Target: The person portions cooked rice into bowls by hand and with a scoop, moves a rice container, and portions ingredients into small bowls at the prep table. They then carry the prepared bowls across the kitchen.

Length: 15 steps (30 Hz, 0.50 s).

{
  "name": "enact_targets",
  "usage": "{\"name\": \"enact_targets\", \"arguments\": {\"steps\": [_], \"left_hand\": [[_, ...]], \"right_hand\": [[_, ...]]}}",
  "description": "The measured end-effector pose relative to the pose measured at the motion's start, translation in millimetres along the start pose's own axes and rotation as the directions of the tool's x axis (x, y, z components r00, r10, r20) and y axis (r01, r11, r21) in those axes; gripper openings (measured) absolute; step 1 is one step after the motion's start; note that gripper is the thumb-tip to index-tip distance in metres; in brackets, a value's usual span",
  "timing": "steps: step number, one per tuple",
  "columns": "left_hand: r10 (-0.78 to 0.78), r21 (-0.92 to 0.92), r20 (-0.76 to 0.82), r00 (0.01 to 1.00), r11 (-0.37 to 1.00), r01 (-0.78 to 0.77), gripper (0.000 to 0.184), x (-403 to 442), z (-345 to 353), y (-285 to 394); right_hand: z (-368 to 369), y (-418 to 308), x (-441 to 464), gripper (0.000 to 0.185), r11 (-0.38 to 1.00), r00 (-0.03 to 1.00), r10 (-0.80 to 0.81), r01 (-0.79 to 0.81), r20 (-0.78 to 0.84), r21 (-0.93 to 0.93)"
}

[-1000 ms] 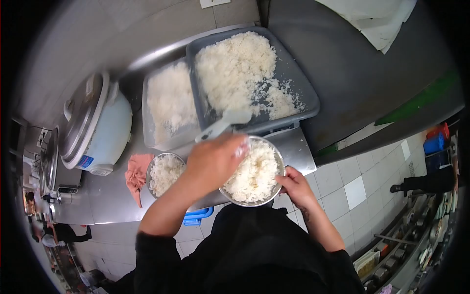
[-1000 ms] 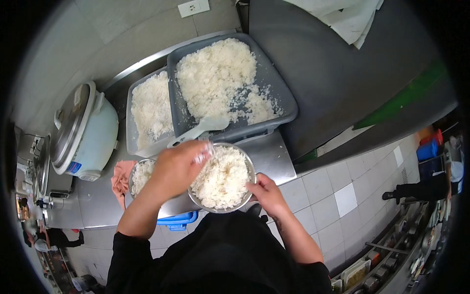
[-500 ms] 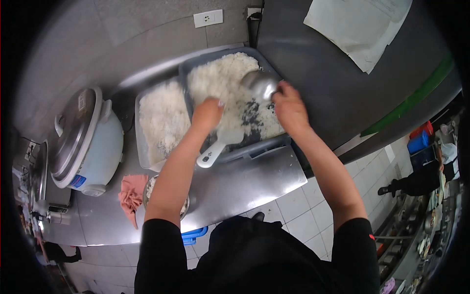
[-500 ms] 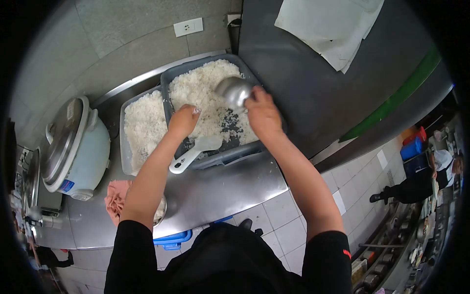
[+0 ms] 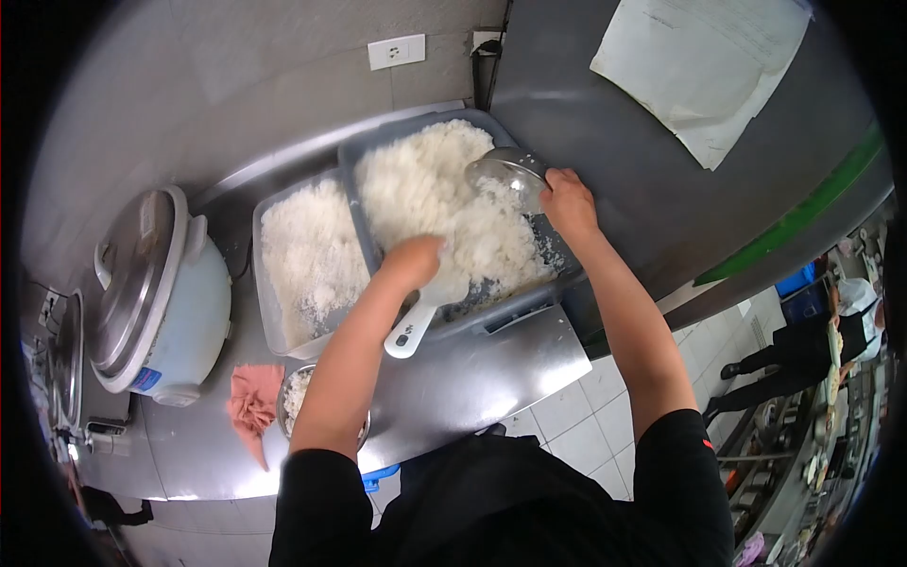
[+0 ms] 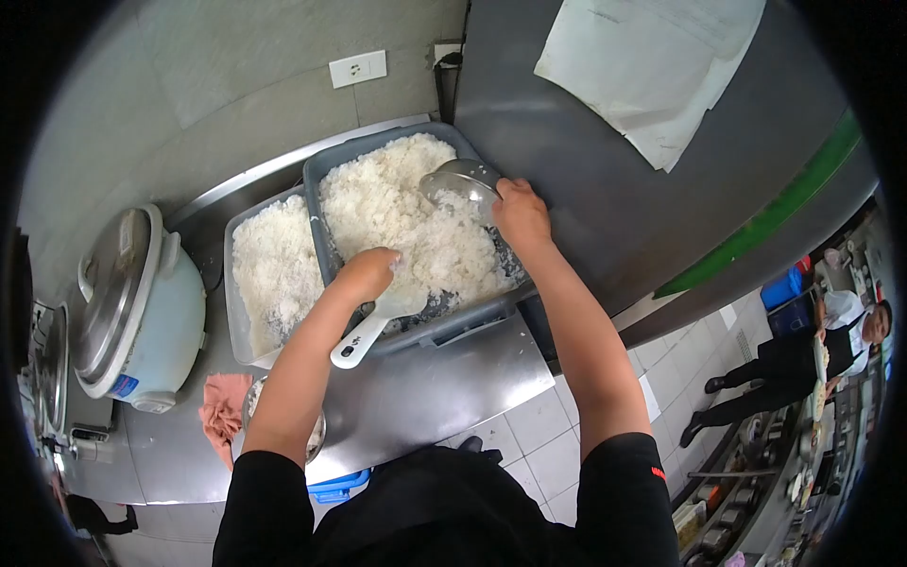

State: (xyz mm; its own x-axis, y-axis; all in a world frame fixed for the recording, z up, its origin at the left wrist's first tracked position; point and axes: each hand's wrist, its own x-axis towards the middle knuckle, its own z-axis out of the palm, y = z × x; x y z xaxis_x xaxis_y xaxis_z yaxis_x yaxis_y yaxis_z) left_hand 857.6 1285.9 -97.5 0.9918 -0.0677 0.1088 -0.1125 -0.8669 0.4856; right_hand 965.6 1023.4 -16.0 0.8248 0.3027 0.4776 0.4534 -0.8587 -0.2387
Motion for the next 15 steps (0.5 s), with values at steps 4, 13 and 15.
{"name": "enact_targets", "arguments": {"steps": [4, 13, 15], "left_hand": [[0.003, 0.060, 0.214, 0.977, 0.998, -0.016, 0.022, 0.2, -15.6, 13.7], [0.252, -0.023, -0.195, 0.948, 0.965, -0.261, 0.019, -9.2, -34.3, 43.4], [0.324, -0.007, -0.244, 0.914, 0.942, -0.335, 0.022, -1.3, -30.4, 52.5]], "right_hand": [[-24.8, 6.0, 2.2, 0.013, 0.991, 0.997, 0.080, -0.080, 0.009, 0.105], [-41.6, -10.3, -18.3, 0.012, 0.981, 0.994, 0.074, -0.059, -0.078, 0.182], [-45.5, -23.1, -23.7, 0.012, 0.985, 0.991, -0.001, 0.024, -0.137, 0.168]]}}
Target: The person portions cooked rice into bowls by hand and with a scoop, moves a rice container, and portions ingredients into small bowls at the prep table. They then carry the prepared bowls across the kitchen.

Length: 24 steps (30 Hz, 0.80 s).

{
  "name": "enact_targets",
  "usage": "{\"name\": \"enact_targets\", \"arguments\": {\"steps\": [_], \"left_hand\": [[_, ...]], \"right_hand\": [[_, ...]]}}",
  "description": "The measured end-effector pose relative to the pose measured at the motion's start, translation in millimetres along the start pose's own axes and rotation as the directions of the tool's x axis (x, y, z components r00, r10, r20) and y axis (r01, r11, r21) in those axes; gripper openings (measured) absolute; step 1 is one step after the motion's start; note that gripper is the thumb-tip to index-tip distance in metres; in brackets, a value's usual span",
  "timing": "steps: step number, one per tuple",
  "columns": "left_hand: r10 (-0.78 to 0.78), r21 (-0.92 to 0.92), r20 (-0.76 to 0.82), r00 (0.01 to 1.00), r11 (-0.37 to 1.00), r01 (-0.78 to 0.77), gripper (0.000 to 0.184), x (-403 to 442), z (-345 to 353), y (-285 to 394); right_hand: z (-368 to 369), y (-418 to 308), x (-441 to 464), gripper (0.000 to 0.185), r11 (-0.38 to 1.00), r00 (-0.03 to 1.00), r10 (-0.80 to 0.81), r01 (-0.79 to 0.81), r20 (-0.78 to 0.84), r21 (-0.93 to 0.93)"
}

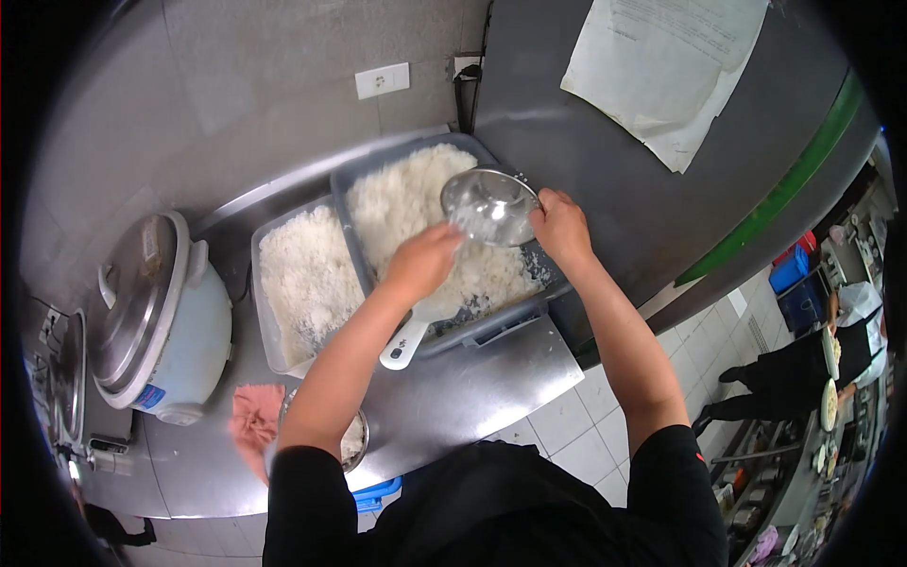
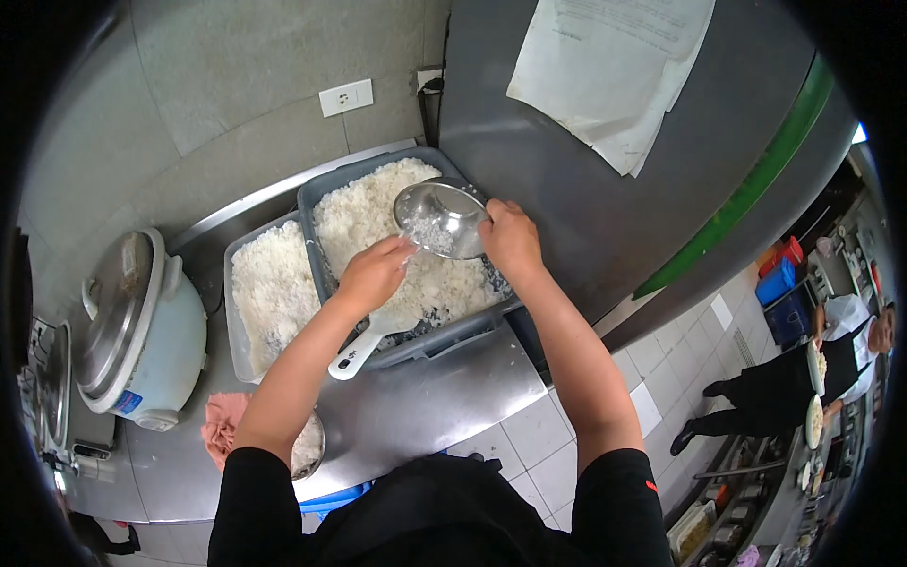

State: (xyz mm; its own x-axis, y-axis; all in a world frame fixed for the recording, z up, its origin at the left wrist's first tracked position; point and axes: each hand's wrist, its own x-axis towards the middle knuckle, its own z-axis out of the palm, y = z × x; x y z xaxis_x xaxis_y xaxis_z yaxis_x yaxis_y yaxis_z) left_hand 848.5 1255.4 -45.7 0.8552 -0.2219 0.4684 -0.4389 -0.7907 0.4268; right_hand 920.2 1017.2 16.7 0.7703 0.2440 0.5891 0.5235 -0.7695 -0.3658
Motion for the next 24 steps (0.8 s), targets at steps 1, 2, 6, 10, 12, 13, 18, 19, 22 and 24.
{"name": "enact_targets", "arguments": {"steps": [1, 2, 6, 10, 12, 13, 18, 19, 22, 24], "left_hand": [[0.110, 0.133, -0.107, 0.988, 0.986, -0.096, 0.025, 8.3, 4.9, 2.1], [0.230, 0.271, -0.195, 0.953, 0.947, -0.173, 0.029, 16.1, 8.9, 3.8], [0.195, 0.398, -0.129, 0.972, 0.908, -0.129, 0.024, 36.4, 3.2, 16.7], [0.204, 0.411, -0.112, 0.972, 0.901, -0.142, 0.017, 42.9, 3.3, 19.3], [0.051, 0.347, 0.298, 0.953, 0.925, -0.158, 0.023, 42.8, 1.4, 25.5], [0.052, 0.346, 0.300, 0.953, 0.925, -0.159, 0.023, 40.9, 1.8, 24.1], [-0.132, 0.209, 0.248, 0.960, 0.975, 0.080, 0.040, 26.6, -7.3, -13.4], [-0.237, 0.252, 0.279, 0.931, 0.953, 0.167, 0.036, 28.4, -16.9, -13.3], [-0.224, 0.129, 0.025, 0.974, 0.967, 0.219, 0.040, 27.5, -36.4, -18.0], [-0.267, -0.030, 0.005, 0.964, 0.963, 0.267, 0.045, 36.0, -43.4, -18.2]], "right_hand": [[-2.1, -5.2, -1.3, 0.011, 1.000, 0.999, 0.009, -0.008, 0.042, -0.022], [-4.2, -10.9, -1.6, 0.011, 1.000, 0.999, 0.010, -0.009, 0.044, -0.021], [-11.7, -35.3, -12.0, 0.009, 0.997, 0.998, -0.064, 0.063, 0.004, 0.038], [-11.8, -39.7, -8.9, 0.007, 0.984, 0.972, -0.169, 0.177, -0.165, 0.032], [-13.0, -34.2, -3.6, 0.007, 0.980, 0.966, -0.201, 0.197, -0.166, -0.038], [-14.5, -31.3, -0.7, 0.007, 0.981, 0.958, -0.195, 0.187, -0.212, -0.056], [-2.7, -5.7, 3.9, 0.009, 0.966, 0.960, -0.209, 0.172, -0.189, -0.191], [-1.1, 3.4, 6.0, 0.009, 0.965, 0.958, -0.214, 0.178, -0.190, -0.191], [2.0, 11.4, 4.2, 0.012, 0.982, 0.949, -0.106, 0.054, -0.296, -0.179], [-4.2, -1.8, 6.4, 0.012, 0.729, 0.842, 0.487, -0.539, 0.233, 0.423]]}}
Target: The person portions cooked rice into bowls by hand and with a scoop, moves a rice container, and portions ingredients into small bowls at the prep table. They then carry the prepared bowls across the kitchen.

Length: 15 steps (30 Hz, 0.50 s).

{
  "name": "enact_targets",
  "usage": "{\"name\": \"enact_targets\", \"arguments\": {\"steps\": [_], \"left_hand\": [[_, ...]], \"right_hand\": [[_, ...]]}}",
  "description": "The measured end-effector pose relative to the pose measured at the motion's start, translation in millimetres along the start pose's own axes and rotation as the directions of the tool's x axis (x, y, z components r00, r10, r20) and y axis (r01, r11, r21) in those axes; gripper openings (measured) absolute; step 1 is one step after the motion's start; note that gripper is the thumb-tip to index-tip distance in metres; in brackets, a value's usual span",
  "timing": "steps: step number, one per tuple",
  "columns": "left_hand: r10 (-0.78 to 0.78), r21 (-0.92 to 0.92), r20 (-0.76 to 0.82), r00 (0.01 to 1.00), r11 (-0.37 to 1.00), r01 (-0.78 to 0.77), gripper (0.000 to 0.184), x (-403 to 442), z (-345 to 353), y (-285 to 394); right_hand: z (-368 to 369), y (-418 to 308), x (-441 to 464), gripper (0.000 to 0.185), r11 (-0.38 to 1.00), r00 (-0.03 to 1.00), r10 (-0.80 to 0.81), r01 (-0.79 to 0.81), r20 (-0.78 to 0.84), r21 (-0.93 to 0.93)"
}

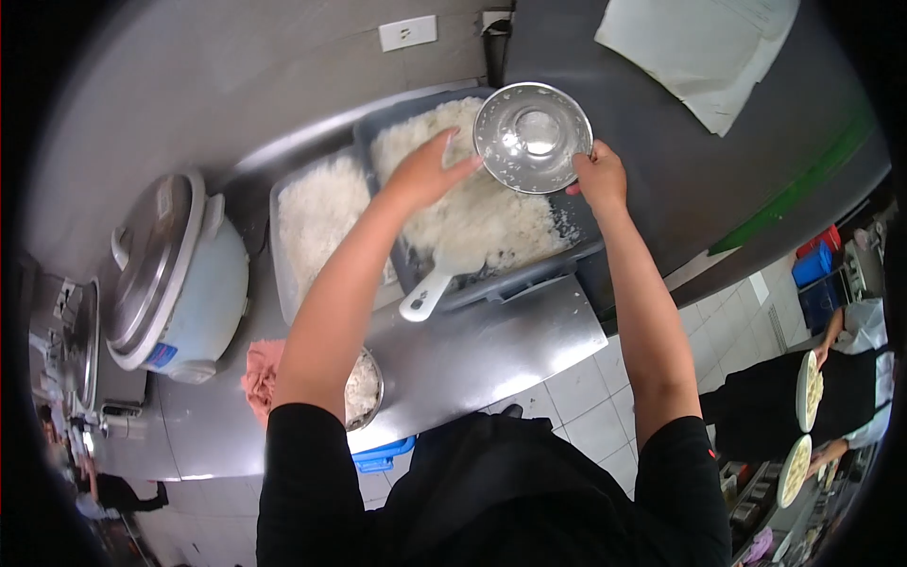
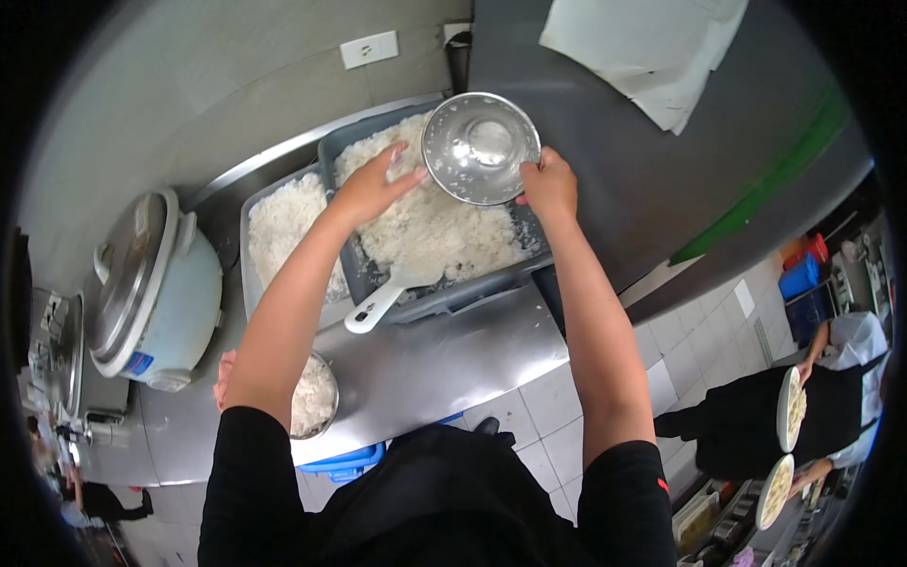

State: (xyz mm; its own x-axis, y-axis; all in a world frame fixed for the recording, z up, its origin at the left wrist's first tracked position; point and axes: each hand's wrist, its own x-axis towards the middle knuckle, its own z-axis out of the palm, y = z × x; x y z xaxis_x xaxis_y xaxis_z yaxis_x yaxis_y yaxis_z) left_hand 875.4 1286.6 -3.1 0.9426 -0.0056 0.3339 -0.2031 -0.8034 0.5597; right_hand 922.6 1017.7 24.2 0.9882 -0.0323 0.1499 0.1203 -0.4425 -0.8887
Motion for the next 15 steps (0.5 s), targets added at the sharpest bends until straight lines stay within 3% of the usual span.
{"name": "enact_targets", "arguments": {"steps": [1, 2, 3, 4, 6, 8, 9, 10, 11, 12, 13, 14, 15], "left_hand": [[-0.037, -0.163, -0.020, 0.999, 0.986, 0.033, 0.050, 5.2, -2.6, 1.6], [-0.085, -0.275, 0.081, 0.993, 0.956, 0.104, 0.048, 8.1, -9.5, 5.2], [-0.131, -0.377, 0.187, 0.974, 0.905, 0.194, 0.046, 10.0, -13.8, 4.2], [-0.132, -0.352, 0.156, 0.979, 0.919, 0.180, 0.042, 21.1, -10.8, -10.6], [-0.134, -0.336, 0.073, 0.988, 0.930, 0.151, 0.034, 9.6, -23.4, -11.0], [-0.224, -0.296, 0.068, 0.972, 0.926, 0.234, 0.033, 8.1, -33.8, -27.0], [-0.221, -0.249, 0.018, 0.975, 0.944, 0.218, 0.033, 5.2, -46.0, -25.6], [-0.211, -0.202, -0.031, 0.977, 0.959, 0.200, 0.034, 3.1, -53.5, -26.5], [-0.220, -0.198, -0.031, 0.975, 0.957, 0.210, 0.034, 0.9, -57.4, -30.4], [-0.209, -0.116, -0.035, 0.977, 0.972, 0.204, 0.035, -0.7, -61.4, -34.0], [-0.192, -0.034, -0.038, 0.981, 0.981, 0.191, 0.036, -1.6, -64.8, -35.9], [-0.187, -0.033, -0.040, 0.982, 0.982, 0.185, 0.036, -3.5, -62.6, -41.5], [-0.119, 0.038, -0.104, 0.987, 0.992, 0.123, 0.036, -5.2, -55.8, -50.7]], "right_hand": [[7.7, 8.8, 2.5, 0.010, 0.988, 0.997, 0.012, -0.023, 0.071, 0.155], [12.9, 13.1, 1.9, 0.010, 0.988, 0.994, 0.019, -0.036, 0.106, 0.153], [19.4, 17.2, -1.8, 0.011, 0.947, 0.983, -0.039, -0.021, 0.179, 0.321], [28.3, 22.2, -9.9, 0.012, 0.875, 0.965, -0.093, -0.037, 0.244, 0.482], [37.9, 15.3, -34.0, 0.019, 0.826, 0.957, -0.047, -0.123, 0.286, 0.550], [38.9, -10.3, -90.7, 0.025, 0.806, 0.965, -0.028, -0.133, 0.262, 0.576], [35.7, -8.0, -118.9, 0.027, 0.833, 0.849, -0.100, -0.214, 0.519, 0.510], [30.4, -4.9, -147.1, 0.029, 0.865, 0.663, -0.156, -0.267, 0.732, 0.426], [39.6, 5.4, -174.8, 0.029, 0.850, 0.485, -0.176, -0.363, 0.857, 0.381], [54.1, 8.1, -203.1, 0.028, 0.923, 0.342, -0.029, -0.351, 0.939, 0.156], [76.9, 21.2, -222.6, 0.030, 0.932, 0.214, -0.018, -0.350, 0.977, 0.094], [105.6, 37.9, -238.3, 0.036, 0.943, 0.172, -0.008, -0.327, 0.985, 0.065], [132.9, 49.5, -252.7, 0.039, 0.940, 0.204, 0.037, -0.340, 0.978, 0.035]]}}
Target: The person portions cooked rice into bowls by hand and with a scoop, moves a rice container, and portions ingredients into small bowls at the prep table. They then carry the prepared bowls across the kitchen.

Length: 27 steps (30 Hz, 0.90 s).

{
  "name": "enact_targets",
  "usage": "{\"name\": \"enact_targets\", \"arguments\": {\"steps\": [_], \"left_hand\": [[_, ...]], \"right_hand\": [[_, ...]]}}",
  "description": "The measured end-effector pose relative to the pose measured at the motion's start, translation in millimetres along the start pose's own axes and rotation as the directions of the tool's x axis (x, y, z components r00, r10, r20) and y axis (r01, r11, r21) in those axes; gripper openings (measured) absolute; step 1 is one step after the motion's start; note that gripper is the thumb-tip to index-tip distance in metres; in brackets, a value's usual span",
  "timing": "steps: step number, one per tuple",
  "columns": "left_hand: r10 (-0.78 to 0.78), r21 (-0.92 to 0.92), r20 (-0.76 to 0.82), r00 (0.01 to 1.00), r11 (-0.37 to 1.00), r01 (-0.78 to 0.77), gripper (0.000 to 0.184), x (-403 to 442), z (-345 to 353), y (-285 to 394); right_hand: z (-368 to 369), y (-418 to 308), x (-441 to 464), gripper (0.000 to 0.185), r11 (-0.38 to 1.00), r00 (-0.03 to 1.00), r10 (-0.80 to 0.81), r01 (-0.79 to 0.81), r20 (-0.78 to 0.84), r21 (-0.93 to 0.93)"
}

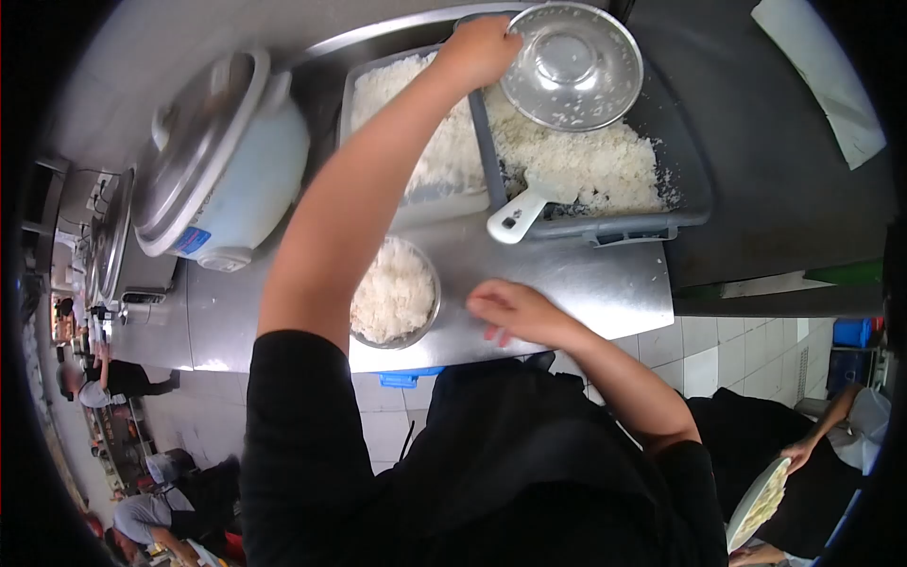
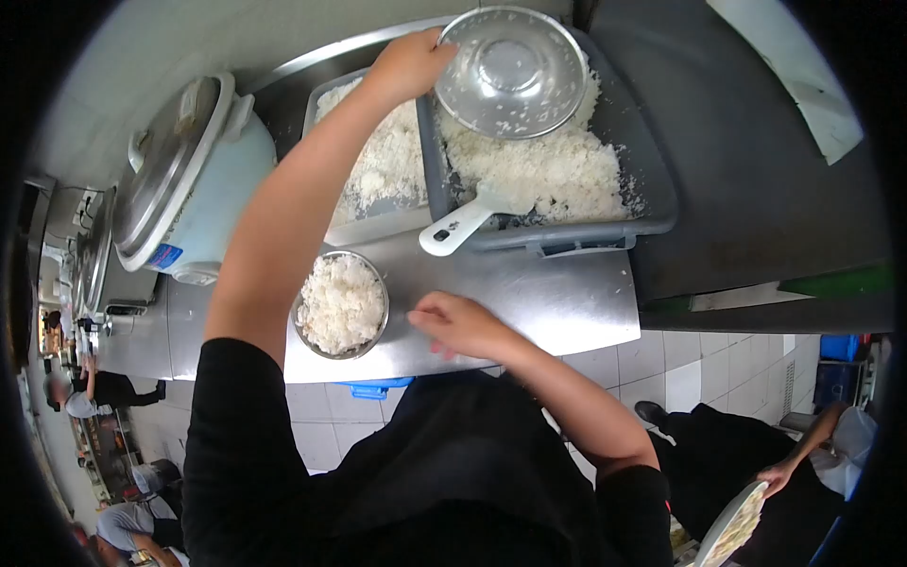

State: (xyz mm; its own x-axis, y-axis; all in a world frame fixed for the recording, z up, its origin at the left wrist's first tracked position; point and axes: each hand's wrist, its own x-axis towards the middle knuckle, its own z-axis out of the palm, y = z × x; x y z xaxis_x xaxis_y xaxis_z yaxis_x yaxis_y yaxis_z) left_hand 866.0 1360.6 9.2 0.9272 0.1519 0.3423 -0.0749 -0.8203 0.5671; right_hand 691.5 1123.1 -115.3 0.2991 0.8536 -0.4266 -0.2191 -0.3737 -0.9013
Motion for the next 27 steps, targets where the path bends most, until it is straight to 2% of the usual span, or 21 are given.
{"name": "enact_targets", "arguments": {"steps": [1, 4, 5, 8, 9, 10, 11, 13, 14, 15, 16, 17, 19, 21, 23, 24, 25, 26, 27], "left_hand": [[0.075, 0.068, -0.065, 0.995, 0.995, -0.070, 0.036, 2.0, 3.3, -4.7], [-0.045, 0.067, 0.017, 0.999, 0.997, 0.044, 0.033, -12.1, 7.3, 6.0], [-0.021, 0.053, 0.013, 1.000, 0.998, 0.021, 0.033, -17.9, 10.7, 10.2], [0.032, 0.039, -0.024, 0.999, 0.999, -0.031, 0.032, -29.5, 21.7, 16.3], [0.292, 0.177, -0.136, 0.947, 0.947, -0.267, 0.033, -32.8, 26.5, 15.9], [0.535, 0.335, -0.208, 0.819, 0.826, -0.454, 0.034, -32.6, 30.9, 15.6], [0.538, 0.330, -0.215, 0.815, 0.825, -0.458, 0.034, -29.0, 33.3, 18.6], [0.419, 0.358, -0.213, 0.883, 0.874, -0.328, 0.045, -20.0, 38.0, 23.0], [0.423, 0.354, -0.212, 0.881, 0.873, -0.335, 0.045, -15.5, 38.5, 24.3], [0.356, 0.311, -0.285, 0.890, 0.912, -0.265, 0.042, -9.8, 37.3, 24.6], [0.283, 0.263, -0.355, 0.891, 0.945, -0.196, 0.039, -4.5, 35.5, 24.4], [0.288, 0.260, -0.354, 0.890, 0.944, -0.202, 0.039, 1.2, 32.4, 19.3], [0.011, 0.080, -0.301, 0.954, 0.997, 0.013, 0.034, 8.1, 19.2, -3.1], [-0.130, 0.048, -0.256, 0.958, 0.988, 0.147, 0.038, -0.5, 1.2, -35.4], [-0.309, -0.245, -0.240, 0.920, 0.937, 0.251, 0.041, -40.4, -25.7, -46.9], [-0.400, -0.263, -0.180, 0.899, 0.900, 0.348, 0.042, -61.0, -43.0, -58.3], [-0.413, -0.296, -0.200, 0.889, 0.890, 0.346, 0.040, -85.4, -55.3, -80.0], [-0.467, -0.477, -0.194, 0.863, 0.813, 0.333, 0.037, -115.3, -67.1, -73.5], [-0.470, -0.573, -0.210, 0.857, 0.770, 0.281, 0.034, -142.0, -76.1, -75.7]], "right_hand": [[14.2, 11.1, 21.7, 0.042, 1.000, 0.998, 0.029, -0.028, -0.051, 0.006], [42.4, 20.6, 64.5, 0.040, 0.978, 0.994, 0.105, -0.096, -0.037, 0.187], [47.1, 23.4, 71.1, 0.037, 0.956, 0.991, 0.127, -0.109, -0.051, 0.273], [48.9, 45.7, 84.2, 0.030, 0.958, 0.996, 0.068, -0.051, -0.052, 0.282], [46.2, 45.8, 77.7, 0.030, 0.960, 0.995, 0.067, -0.045, -0.071, 0.276], [43.8, 47.0, 70.0, 0.030, 0.955, 0.991, 0.065, -0.029, -0.114, 0.295], [40.1, 46.9, 62.3, 0.031, 0.949, 0.986, 0.065, -0.014, -0.153, 0.314], [26.1, 50.0, 43.3, 0.033, 0.967, 0.983, 0.045, 0.001, -0.176, 0.255], [19.2, 50.9, 30.8, 0.033, 0.983, 0.975, 0.048, -0.007, -0.215, 0.186], [11.4, 52.0, 17.6, 0.033, 0.993, 0.966, 0.047, -0.018, -0.255, 0.117], [3.3, 53.9, 2.5, 0.033, 0.994, 0.952, 0.064, -0.033, -0.299, 0.106], [-5.5, 58.5, -13.5, 0.033, 0.994, 0.937, 0.080, -0.050, -0.340, 0.096], [-28.9, 84.9, -43.8, 0.033, 0.989, 0.916, 0.119, -0.073, -0.383, 0.132], [-42.4, 86.1, -88.2, 0.035, 0.969, 0.884, 0.147, -0.038, -0.444, 0.245], [-52.8, 99.8, -131.4, 0.036, 0.950, 0.794, 0.202, -0.018, -0.573, 0.311], [-57.7, 107.2, -150.9, 0.036, 0.934, 0.766, 0.219, 0.016, -0.604, 0.358], [-62.8, 111.8, -168.6, 0.035, 0.915, 0.736, 0.237, 0.051, -0.634, 0.401], [-65.8, 109.9, -185.6, 0.034, 0.907, 0.684, 0.236, 0.101, -0.690, 0.409], [-68.0, 104.2, -201.8, 0.034, 0.898, 0.626, 0.237, 0.151, -0.743, 0.413]]}}
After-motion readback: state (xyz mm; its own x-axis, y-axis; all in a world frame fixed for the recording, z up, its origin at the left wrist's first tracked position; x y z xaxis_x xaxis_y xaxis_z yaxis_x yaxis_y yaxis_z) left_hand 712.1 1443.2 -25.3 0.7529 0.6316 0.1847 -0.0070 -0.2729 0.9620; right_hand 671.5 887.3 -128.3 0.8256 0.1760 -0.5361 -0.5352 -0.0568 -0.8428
